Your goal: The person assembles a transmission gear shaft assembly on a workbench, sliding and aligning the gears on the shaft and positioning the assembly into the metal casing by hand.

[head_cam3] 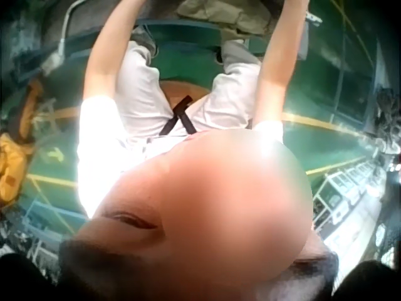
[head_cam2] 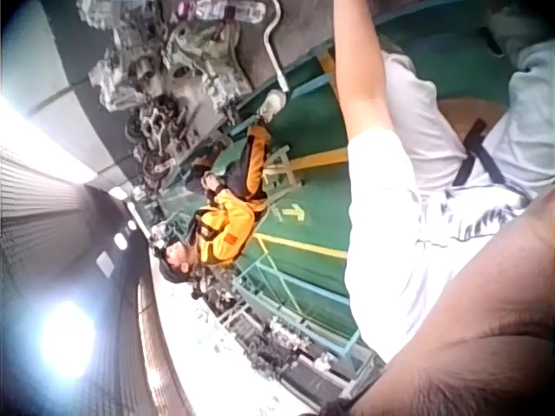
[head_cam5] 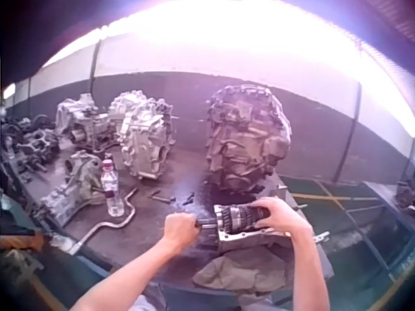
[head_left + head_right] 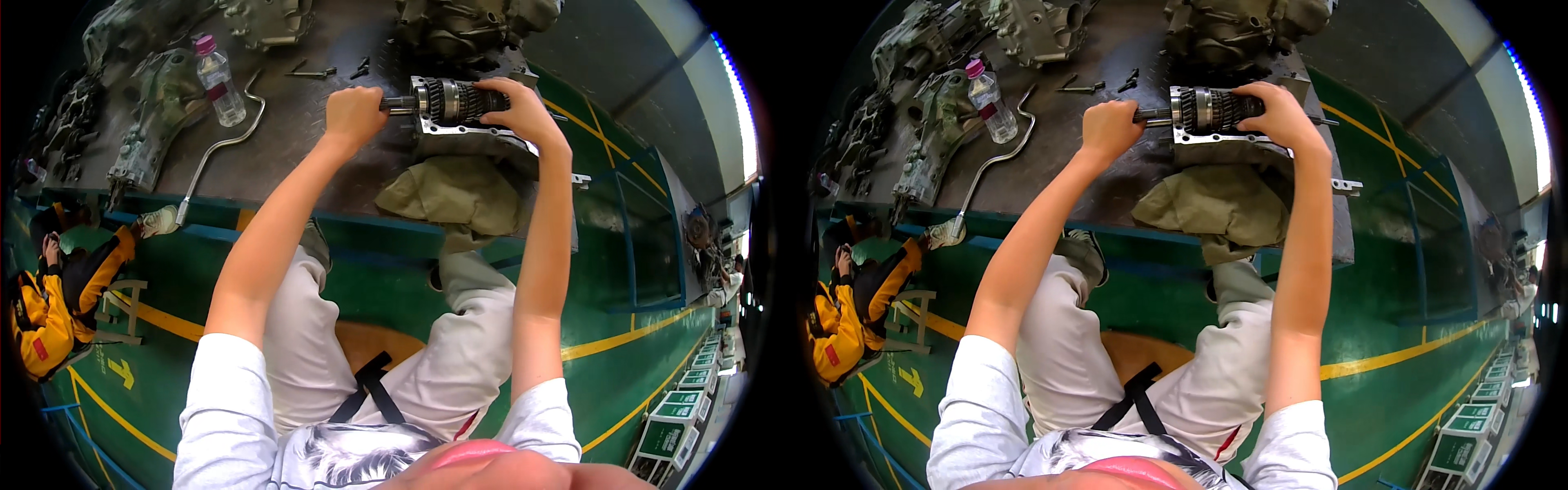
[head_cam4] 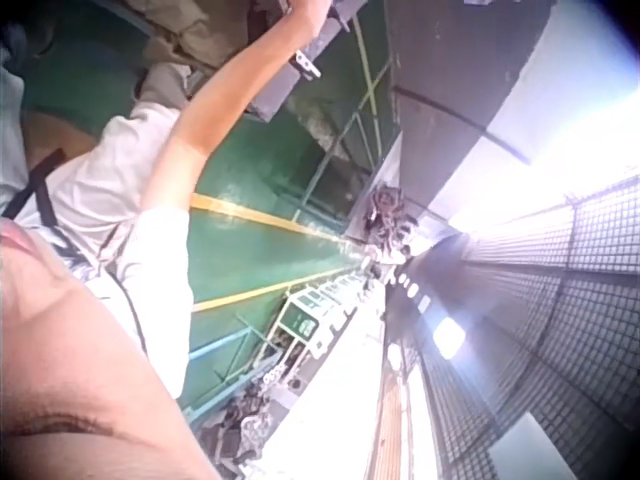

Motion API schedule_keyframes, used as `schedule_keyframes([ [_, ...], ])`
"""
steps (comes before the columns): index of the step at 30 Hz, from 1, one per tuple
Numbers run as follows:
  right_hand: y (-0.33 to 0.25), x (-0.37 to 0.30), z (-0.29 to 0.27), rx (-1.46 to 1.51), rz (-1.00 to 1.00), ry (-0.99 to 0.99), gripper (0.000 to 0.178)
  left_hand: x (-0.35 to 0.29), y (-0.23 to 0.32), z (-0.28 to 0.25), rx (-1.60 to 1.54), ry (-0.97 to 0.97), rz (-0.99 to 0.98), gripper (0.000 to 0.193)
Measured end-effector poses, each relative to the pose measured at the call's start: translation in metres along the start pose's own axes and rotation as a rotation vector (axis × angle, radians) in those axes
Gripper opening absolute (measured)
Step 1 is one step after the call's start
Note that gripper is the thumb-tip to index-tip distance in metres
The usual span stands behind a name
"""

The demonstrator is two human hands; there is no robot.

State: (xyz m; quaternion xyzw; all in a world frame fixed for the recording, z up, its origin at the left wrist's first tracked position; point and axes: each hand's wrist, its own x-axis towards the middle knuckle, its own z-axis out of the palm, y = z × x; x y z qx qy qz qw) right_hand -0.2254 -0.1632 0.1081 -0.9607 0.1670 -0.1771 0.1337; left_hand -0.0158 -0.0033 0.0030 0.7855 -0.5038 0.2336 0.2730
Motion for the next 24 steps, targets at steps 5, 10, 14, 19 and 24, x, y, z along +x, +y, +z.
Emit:
schedule_keyframes([
  [5,0.017,-0.006,0.0,-0.036,0.002,0.036,0.069,0.001,0.003,-0.001,-0.006,0.009,0.005,0.016],
  [10,0.006,0.001,0.0,-0.048,0.066,-0.018,0.066,0.001,0.002,0.0,0.007,0.013,-0.002,0.017],
  [14,0.017,-0.001,-0.002,0.043,0.099,-0.011,0.065,0.001,0.002,0.0,-0.016,0.025,0.016,0.016],
  [19,0.006,0.0,-0.002,-0.082,0.051,0.027,0.065,0.001,0.003,0.0,0.001,0.043,0.021,0.016],
  [24,0.014,-0.002,-0.005,0.107,0.131,-0.02,0.064,0.001,0.002,0.001,-0.008,0.017,0.019,0.015],
])
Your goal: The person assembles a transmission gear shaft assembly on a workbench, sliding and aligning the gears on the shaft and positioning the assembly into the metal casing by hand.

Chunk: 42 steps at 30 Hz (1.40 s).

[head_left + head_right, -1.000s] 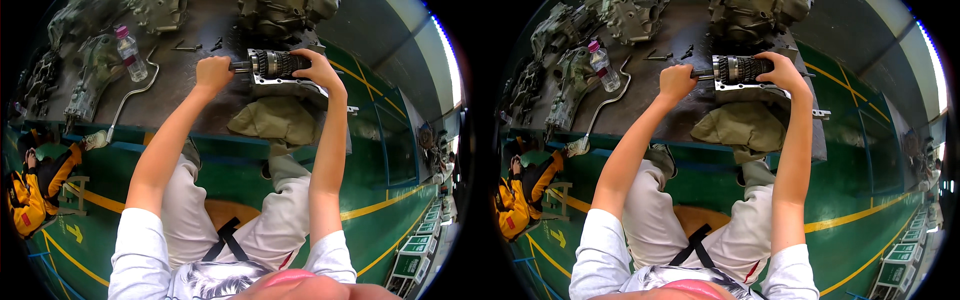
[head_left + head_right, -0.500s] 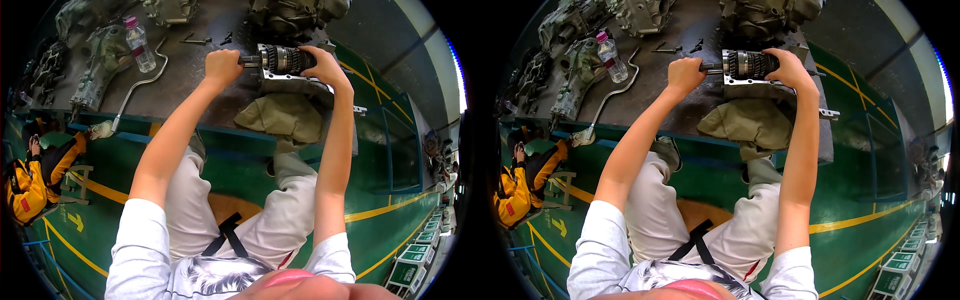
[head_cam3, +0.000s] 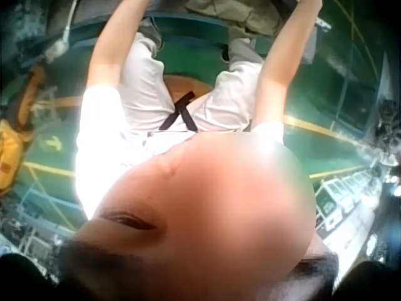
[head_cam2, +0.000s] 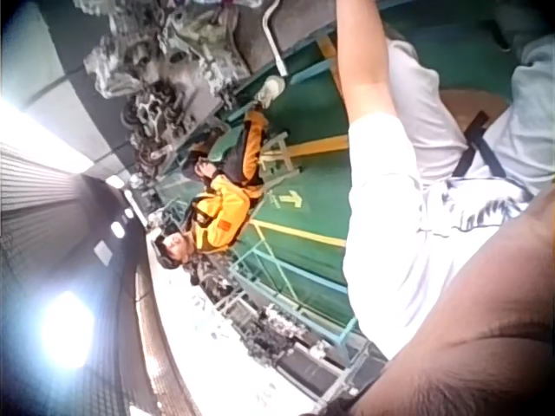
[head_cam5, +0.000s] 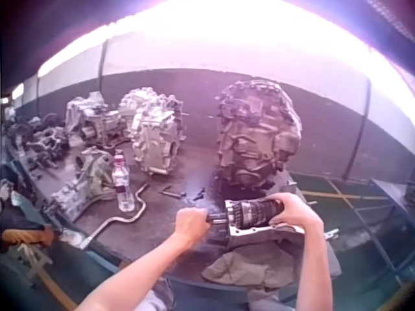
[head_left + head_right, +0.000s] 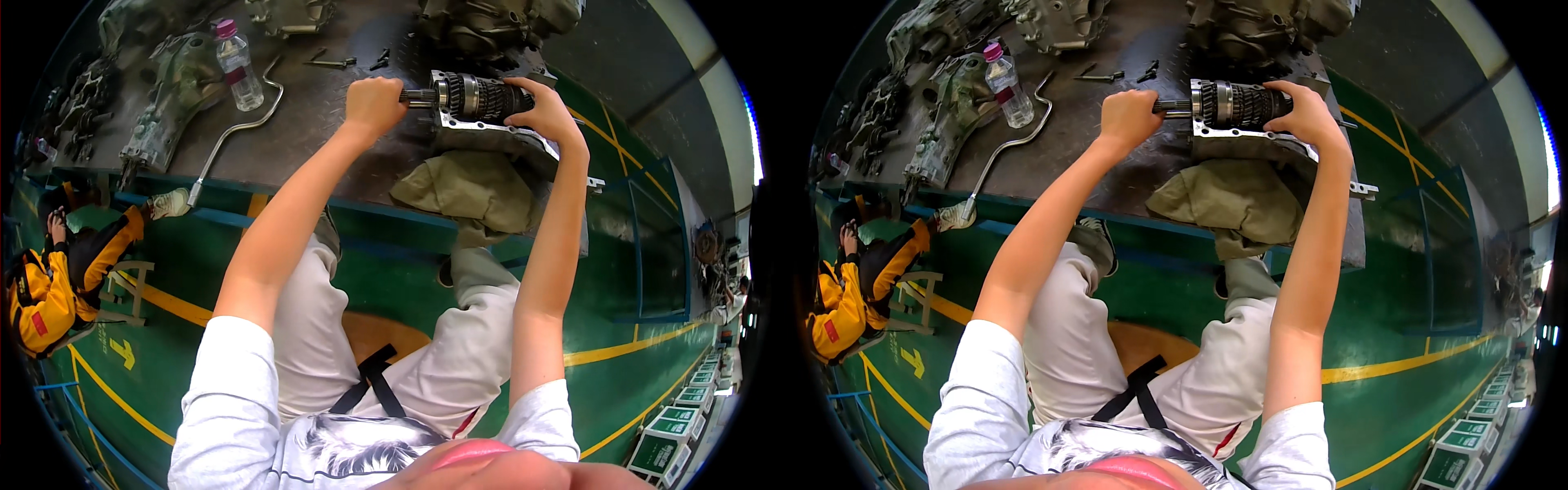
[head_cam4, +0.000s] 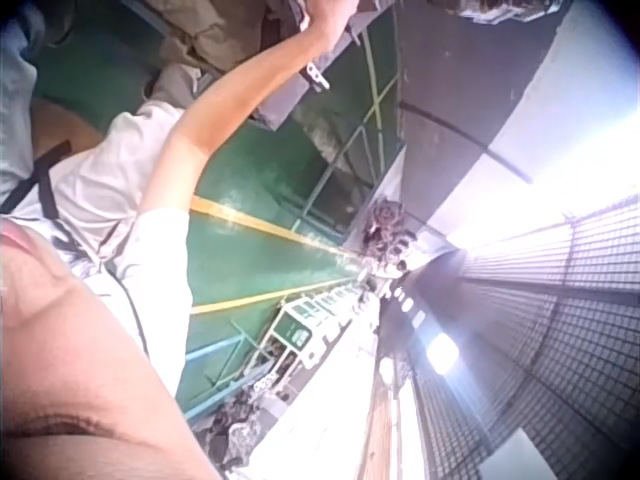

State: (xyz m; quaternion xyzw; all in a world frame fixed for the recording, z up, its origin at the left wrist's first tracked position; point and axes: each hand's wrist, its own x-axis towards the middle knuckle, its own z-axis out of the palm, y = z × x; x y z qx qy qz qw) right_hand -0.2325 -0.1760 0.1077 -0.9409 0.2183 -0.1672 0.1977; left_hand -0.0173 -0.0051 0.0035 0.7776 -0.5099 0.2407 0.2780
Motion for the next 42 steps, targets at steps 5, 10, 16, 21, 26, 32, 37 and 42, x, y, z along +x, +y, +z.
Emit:
schedule_keyframes([
  [5,-0.003,0.003,0.003,-0.055,-0.045,0.015,0.064,0.0,-0.002,0.001,0.004,0.018,-0.002,0.015],
  [10,-0.007,0.002,0.005,-0.121,-0.057,0.028,0.064,0.0,0.0,0.0,0.009,0.013,-0.012,0.015],
  [16,-0.004,0.002,0.003,-0.026,-0.013,-0.012,0.063,0.0,-0.001,0.0,-0.007,-0.04,-0.022,0.018],
  [21,0.0,0.0,0.003,0.101,0.009,0.002,0.062,-0.001,-0.004,0.0,-0.01,-0.014,-0.009,0.019],
  [26,-0.01,-0.003,0.005,-0.08,-0.061,0.015,0.059,-0.002,0.003,0.001,-0.018,0.001,0.002,0.017],
  [32,-0.079,-0.032,-0.014,0.06,-0.199,0.073,0.039,-0.005,-0.009,0.001,-0.036,0.053,0.004,0.018],
  [37,-0.065,-0.114,0.014,-0.025,-0.1,-0.263,0.061,-0.003,-0.009,0.007,-0.053,0.1,0.054,0.02],
  [42,-0.05,-0.136,0.062,-0.135,-0.093,-0.198,0.073,-0.006,-0.01,0.008,-0.067,0.057,0.041,0.019],
])
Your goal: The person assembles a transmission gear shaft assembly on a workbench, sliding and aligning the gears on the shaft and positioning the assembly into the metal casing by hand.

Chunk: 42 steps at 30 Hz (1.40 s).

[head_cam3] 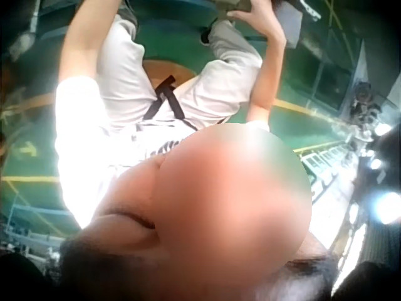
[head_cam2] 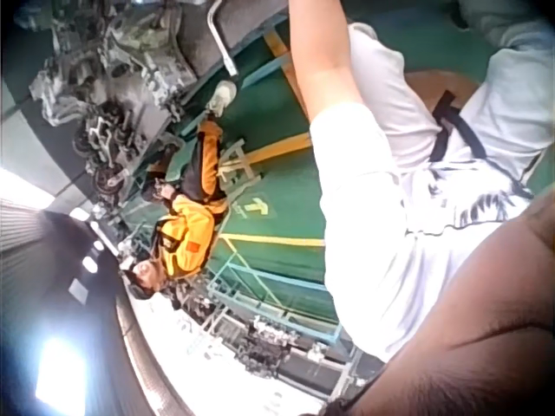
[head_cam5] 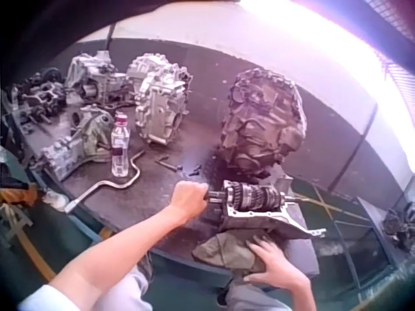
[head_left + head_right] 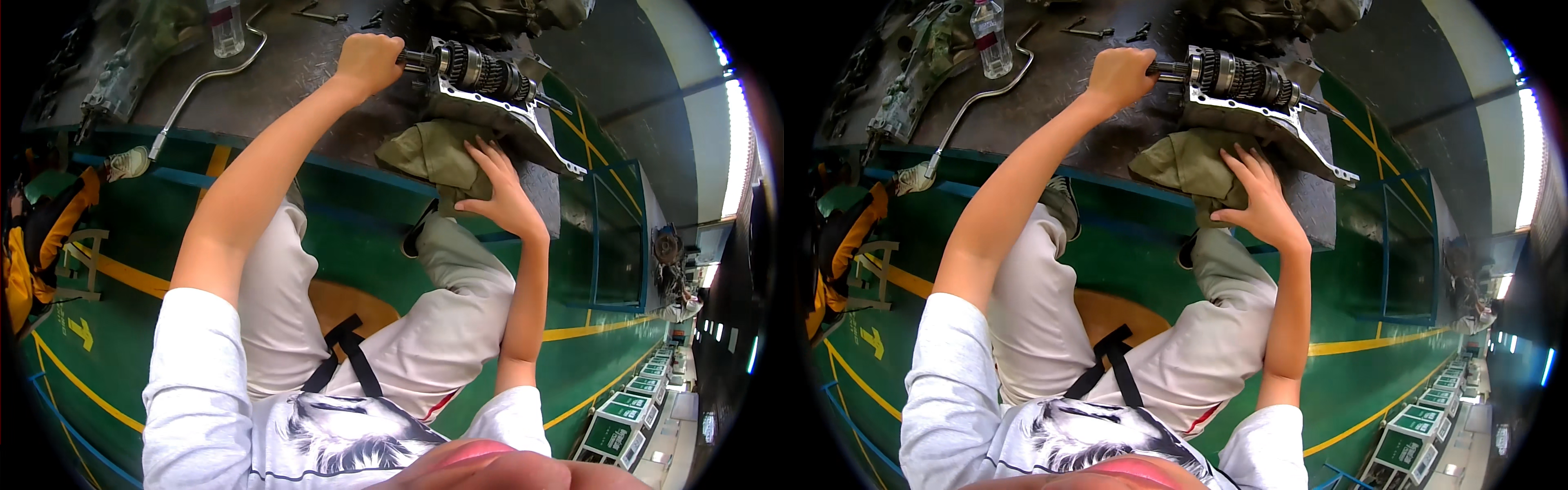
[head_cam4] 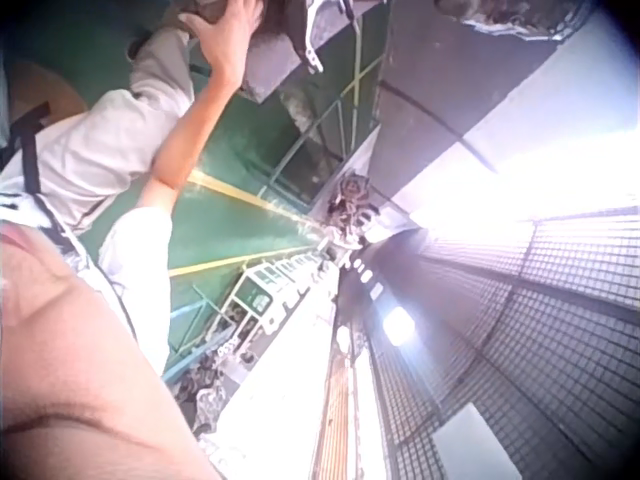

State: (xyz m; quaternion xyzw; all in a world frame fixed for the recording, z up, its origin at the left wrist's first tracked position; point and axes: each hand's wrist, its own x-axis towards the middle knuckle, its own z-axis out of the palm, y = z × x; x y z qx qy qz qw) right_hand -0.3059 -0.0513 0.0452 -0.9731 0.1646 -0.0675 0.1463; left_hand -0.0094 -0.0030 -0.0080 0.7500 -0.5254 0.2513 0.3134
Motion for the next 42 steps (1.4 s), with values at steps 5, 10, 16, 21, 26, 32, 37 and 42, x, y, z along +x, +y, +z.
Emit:
schedule_keyframes([
  [5,0.015,0.005,0.007,0.132,0.148,0.151,0.054,-0.003,0.001,0.001,-0.012,-0.012,0.007,0.017],
  [10,0.012,0.031,0.047,0.04,0.35,0.364,0.068,-0.003,-0.002,0.004,-0.016,0.116,0.072,0.013],
  [16,0.008,0.033,0.066,-0.279,0.334,0.339,0.08,-0.015,0.004,-0.006,0.014,0.152,0.115,0.022],
  [21,-0.009,0.021,0.068,-0.213,0.284,0.398,0.053,-0.02,0.001,-0.013,-0.017,0.097,0.066,0.025],
  [26,-0.012,0.008,0.064,-0.244,0.111,0.548,0.02,-0.019,0.003,-0.014,-0.033,0.07,0.041,0.026],
  [32,-0.028,-0.01,0.026,-0.163,0.105,0.794,0.016,-0.022,0.0,-0.006,-0.08,0.151,0.098,0.022],
  [37,-0.051,0.005,-0.055,-0.36,0.014,1.082,0.018,-0.022,-0.005,-0.008,-0.047,0.114,0.085,0.022],
  [42,-0.046,0.049,-0.091,-0.528,-0.069,1.152,0.019,-0.02,-0.003,-0.004,-0.053,0.149,0.08,0.022],
])
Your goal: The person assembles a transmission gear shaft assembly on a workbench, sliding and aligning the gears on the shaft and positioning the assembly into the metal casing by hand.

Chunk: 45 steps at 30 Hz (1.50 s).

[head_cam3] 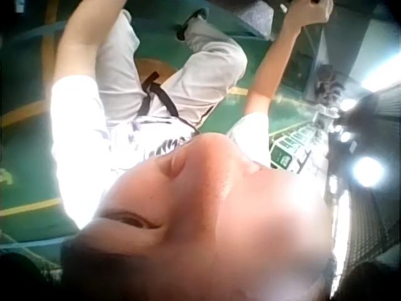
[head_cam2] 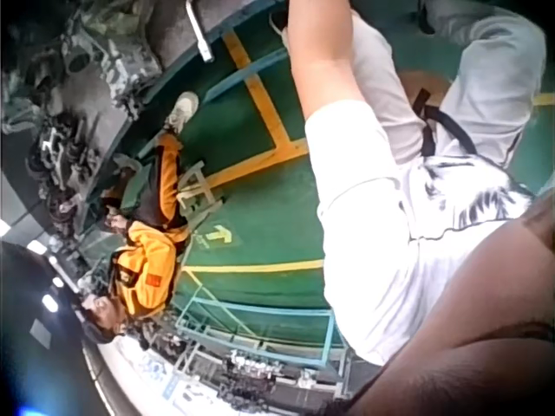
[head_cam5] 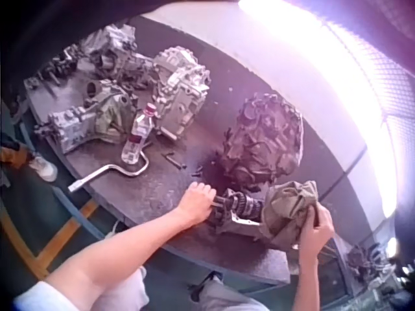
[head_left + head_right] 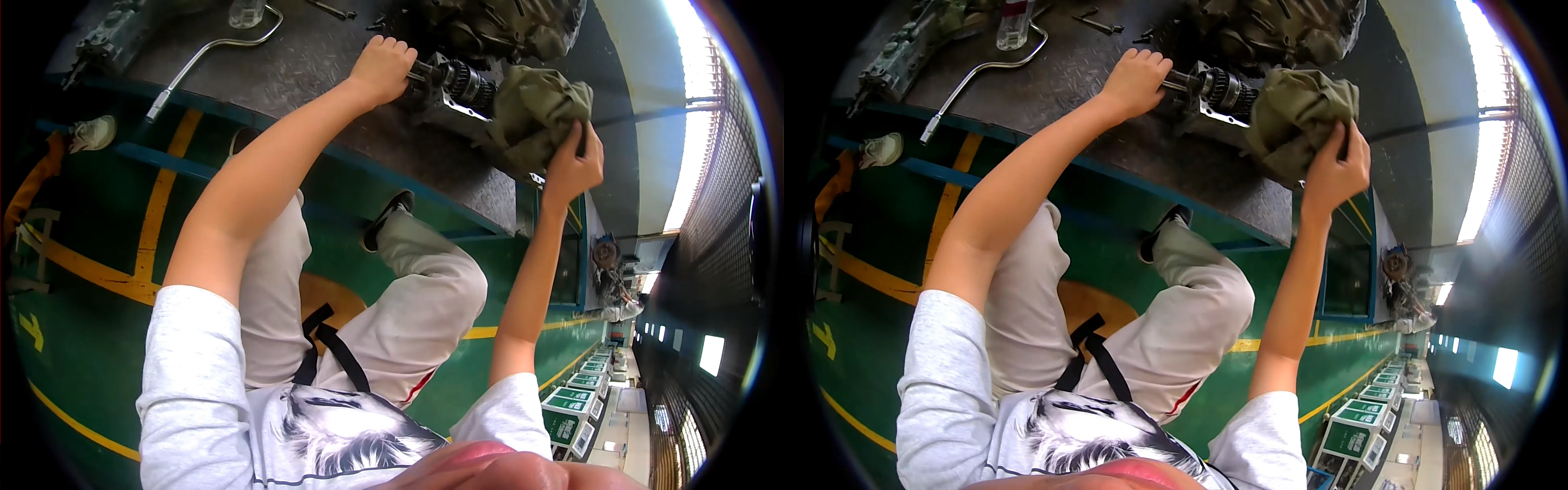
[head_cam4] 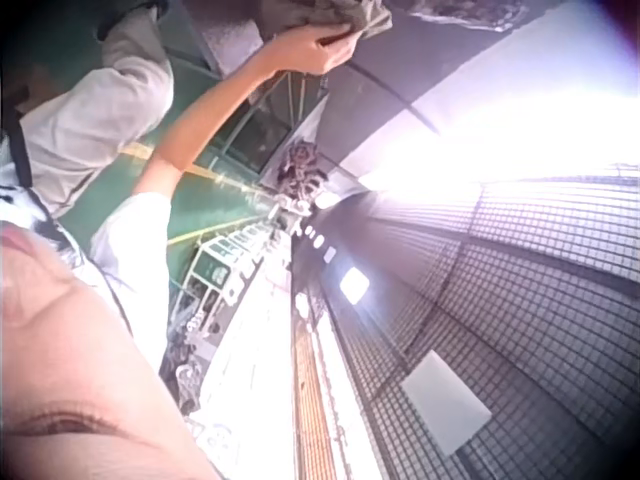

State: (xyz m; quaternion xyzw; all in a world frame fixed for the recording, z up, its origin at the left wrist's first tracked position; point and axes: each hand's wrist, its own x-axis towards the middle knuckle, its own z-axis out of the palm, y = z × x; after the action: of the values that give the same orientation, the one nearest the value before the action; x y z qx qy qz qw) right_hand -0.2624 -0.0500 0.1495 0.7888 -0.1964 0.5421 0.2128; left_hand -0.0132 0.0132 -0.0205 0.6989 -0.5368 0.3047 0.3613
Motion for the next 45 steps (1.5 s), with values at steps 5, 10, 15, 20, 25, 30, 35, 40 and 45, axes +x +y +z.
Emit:
schedule_keyframes([
  [5,0.017,-0.03,0.079,0.136,0.03,-0.502,0.045,0.006,0.006,-0.002,-0.021,-0.059,0.0,0.028],
  [10,0.015,-0.036,0.111,0.208,0.026,-0.701,0.061,-0.001,-0.003,-0.009,-0.025,-0.104,-0.005,0.021],
  [15,0.071,-0.02,0.147,0.087,-0.499,-0.919,0.037,0.006,-0.015,-0.011,-0.032,-0.038,-0.036,0.01],
  [20,0.134,-0.012,0.189,0.496,-0.001,-1.119,0.04,0.018,-0.001,0.01,-0.046,-0.188,-0.053,0.017],
  [25,0.126,-0.046,0.206,0.119,-0.41,-0.893,0.04,0.013,-0.011,0.01,0.029,-0.202,-0.106,0.018],
  [30,0.098,-0.066,0.185,0.136,-0.174,-0.789,0.038,0.011,-0.012,0.016,0.051,-0.264,-0.125,0.016],
  [35,0.067,-0.067,0.153,0.106,-0.067,-0.684,0.036,0.01,-0.012,0.017,0.062,-0.192,-0.128,0.014],
  [40,0.114,-0.045,0.149,0.257,-0.06,-0.734,0.031,0.021,0.005,0.006,-0.048,-0.127,-0.044,0.011],
  [45,0.028,-0.014,0.102,0.394,0.422,-0.558,0.036,-0.006,0.003,-0.021,-0.119,0.042,-0.093,0.017],
])
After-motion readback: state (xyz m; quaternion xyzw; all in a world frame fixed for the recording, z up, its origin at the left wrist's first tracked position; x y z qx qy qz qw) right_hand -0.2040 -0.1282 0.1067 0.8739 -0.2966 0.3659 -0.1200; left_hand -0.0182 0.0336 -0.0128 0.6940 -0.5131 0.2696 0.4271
